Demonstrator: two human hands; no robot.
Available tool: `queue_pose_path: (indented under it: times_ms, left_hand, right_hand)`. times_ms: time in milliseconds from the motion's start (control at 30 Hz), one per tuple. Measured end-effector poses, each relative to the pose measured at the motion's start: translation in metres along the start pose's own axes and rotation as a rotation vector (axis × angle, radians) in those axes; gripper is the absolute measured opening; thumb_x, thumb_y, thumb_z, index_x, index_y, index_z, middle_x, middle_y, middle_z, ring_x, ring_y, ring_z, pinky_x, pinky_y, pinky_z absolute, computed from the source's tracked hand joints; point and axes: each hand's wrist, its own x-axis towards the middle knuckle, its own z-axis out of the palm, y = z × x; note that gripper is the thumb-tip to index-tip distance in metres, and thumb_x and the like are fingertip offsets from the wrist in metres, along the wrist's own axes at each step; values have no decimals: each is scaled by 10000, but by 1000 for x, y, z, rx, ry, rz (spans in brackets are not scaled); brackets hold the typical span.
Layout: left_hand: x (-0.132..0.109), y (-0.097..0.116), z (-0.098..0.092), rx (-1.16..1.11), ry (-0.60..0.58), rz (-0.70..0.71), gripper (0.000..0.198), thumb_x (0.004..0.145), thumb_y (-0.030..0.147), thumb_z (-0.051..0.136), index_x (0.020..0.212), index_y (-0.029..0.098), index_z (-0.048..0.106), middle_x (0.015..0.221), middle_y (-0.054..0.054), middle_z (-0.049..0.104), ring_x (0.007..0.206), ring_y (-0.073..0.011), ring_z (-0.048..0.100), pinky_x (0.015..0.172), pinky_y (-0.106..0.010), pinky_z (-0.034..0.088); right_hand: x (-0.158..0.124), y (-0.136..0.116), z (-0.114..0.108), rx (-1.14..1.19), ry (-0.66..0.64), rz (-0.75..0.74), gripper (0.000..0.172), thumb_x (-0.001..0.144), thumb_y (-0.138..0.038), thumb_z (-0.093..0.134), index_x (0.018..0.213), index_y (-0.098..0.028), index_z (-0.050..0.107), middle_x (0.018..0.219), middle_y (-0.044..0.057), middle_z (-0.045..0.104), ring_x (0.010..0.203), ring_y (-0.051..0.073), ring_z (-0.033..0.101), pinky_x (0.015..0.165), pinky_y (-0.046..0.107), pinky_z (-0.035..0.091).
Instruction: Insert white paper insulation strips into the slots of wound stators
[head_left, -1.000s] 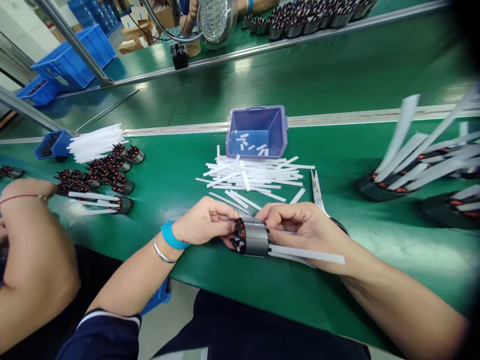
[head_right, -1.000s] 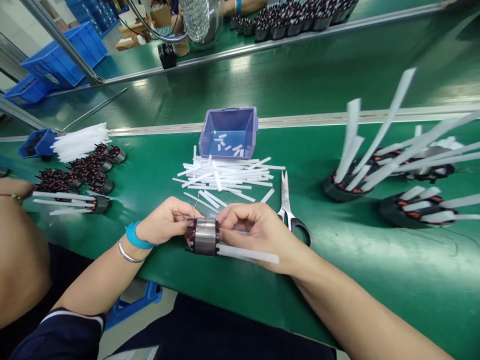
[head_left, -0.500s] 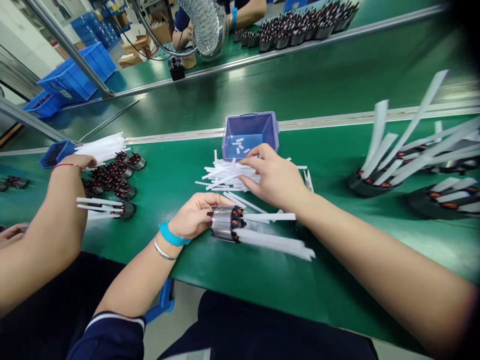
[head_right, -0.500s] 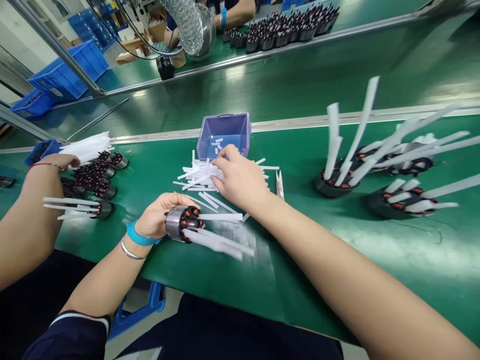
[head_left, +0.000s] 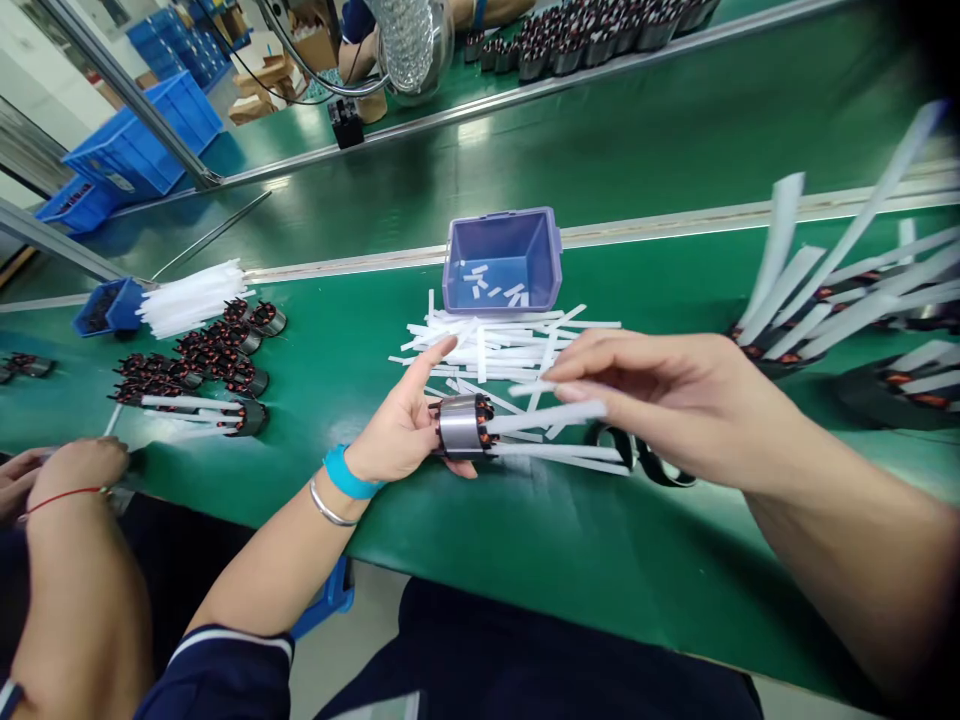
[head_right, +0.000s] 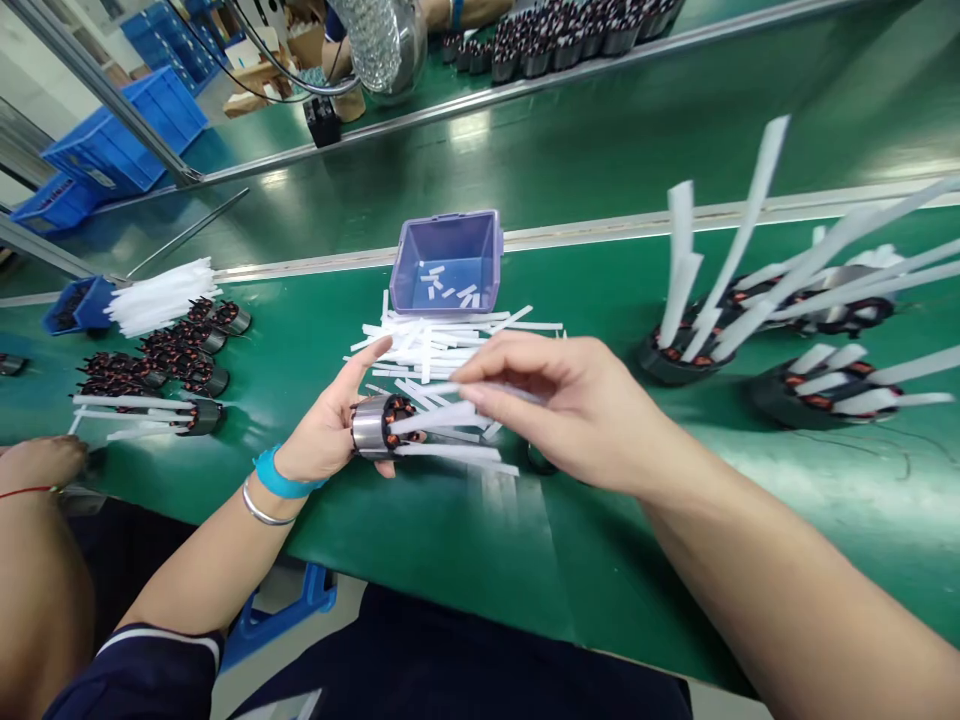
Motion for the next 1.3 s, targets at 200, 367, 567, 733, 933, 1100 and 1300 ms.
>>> queue_pose_path:
  times_ms: [200,367,567,733,933,1100,1300]
  left_hand:
    - [3,-8,3,-66,-56,11,333,687,184,784,990,159,647,949,-55,703,697,-167,709,544,-249,618]
    - [3,-13,5,-151,-144,-40,472,675,268,791,1107,158,636,936,-78,719,730,-229,736,598,-293,625]
    - [3,-16,16,79,4,20,403,721,219,750,1095,119,638,913,-98,719,668,-174,719,563,-214,576]
    - [0,-22,21,198,108,70,370,717,183,670,1080,111,668,885,-90,716,655,-148,684,573,-231,566]
    - [-1,-30,19,320,88,150,380,731,118,562,1099,92,652,774,-63,673,615,-112,626,569,-198,509]
    - [1,-29,19,380,138,195,188,740,145,598,911,103,664,635,-3,597,526,-69,528,512,-164,446]
    - [1,-25,21,281,128,155,150,700,83,593,836,94,653,626,8,585,500,-50,488,470,-153,412]
  right_hand:
    - [-14,-2,10,-98,-129,18,154,808,-375,652,786,-236,713,748,36,681,629,154,604,552,265,475]
    - [-15,-1,25,-60,-76,8,112,751,-249,617,659,-198,653,674,20,656,581,122,587,526,225,439]
    - [-21,10,38,-121,113,90,55,664,-234,605,623,-199,616,576,-10,635,487,116,548,451,209,404]
    - [-29,24,39,-139,146,138,120,694,-325,669,659,-214,636,603,-1,646,497,134,572,461,220,432]
    - [-34,35,37,-137,71,139,123,718,-275,702,830,-267,652,758,-8,681,638,144,645,581,207,501]
    - [-29,35,37,-211,-20,96,37,756,-256,674,759,-281,647,853,9,684,717,143,647,628,205,512]
    - [-25,35,36,-75,-56,106,34,744,-260,682,750,-292,678,833,21,703,705,149,664,602,185,521]
